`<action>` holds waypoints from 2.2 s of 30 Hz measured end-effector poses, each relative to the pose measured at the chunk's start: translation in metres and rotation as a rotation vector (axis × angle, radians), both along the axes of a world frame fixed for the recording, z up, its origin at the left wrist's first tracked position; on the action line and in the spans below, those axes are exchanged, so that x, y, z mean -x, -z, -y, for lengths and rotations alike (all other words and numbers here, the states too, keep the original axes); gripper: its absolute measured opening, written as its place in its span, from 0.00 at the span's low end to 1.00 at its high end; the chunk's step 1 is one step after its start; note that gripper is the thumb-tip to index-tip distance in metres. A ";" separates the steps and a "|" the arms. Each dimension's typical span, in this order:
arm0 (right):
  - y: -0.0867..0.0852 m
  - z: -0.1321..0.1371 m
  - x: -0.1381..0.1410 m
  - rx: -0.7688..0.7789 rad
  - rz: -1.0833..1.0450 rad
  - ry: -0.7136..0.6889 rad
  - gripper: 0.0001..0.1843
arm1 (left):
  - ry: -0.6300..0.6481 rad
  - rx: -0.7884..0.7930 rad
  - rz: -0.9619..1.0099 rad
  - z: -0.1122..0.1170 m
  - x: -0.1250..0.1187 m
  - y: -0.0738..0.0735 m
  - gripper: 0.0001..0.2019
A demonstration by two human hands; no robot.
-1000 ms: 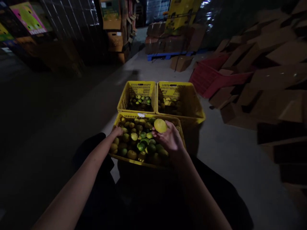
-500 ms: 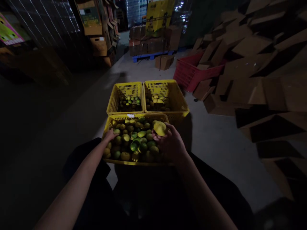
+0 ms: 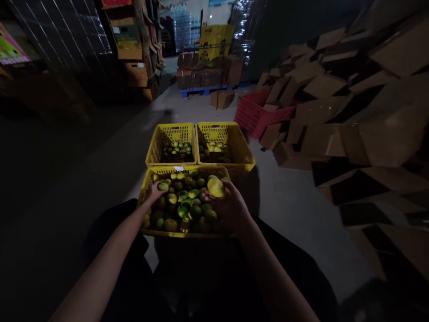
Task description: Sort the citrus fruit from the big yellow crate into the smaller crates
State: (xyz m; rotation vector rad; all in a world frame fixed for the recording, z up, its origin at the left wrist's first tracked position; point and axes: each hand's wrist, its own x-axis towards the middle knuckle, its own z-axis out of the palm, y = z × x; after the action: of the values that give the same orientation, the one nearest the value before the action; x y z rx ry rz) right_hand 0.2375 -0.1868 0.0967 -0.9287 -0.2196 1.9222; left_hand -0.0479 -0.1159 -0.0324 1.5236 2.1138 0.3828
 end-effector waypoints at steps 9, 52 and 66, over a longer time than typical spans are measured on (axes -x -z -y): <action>-0.019 -0.005 0.020 -0.038 -0.051 -0.012 0.11 | -0.028 -0.192 1.076 0.005 -0.031 -0.106 0.24; 0.002 -0.010 0.052 -0.842 0.811 0.159 0.29 | 0.278 -0.655 0.899 0.063 -0.055 -0.108 0.34; 0.000 0.000 0.057 -1.195 1.297 0.264 0.19 | 0.408 -0.899 0.426 0.071 -0.041 -0.111 0.24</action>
State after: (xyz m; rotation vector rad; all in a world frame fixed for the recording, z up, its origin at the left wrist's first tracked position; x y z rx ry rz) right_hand 0.1809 -0.1866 0.0971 -1.0601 -1.6499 0.4213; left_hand -0.0071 -0.1868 0.0785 2.0300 1.2776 1.4801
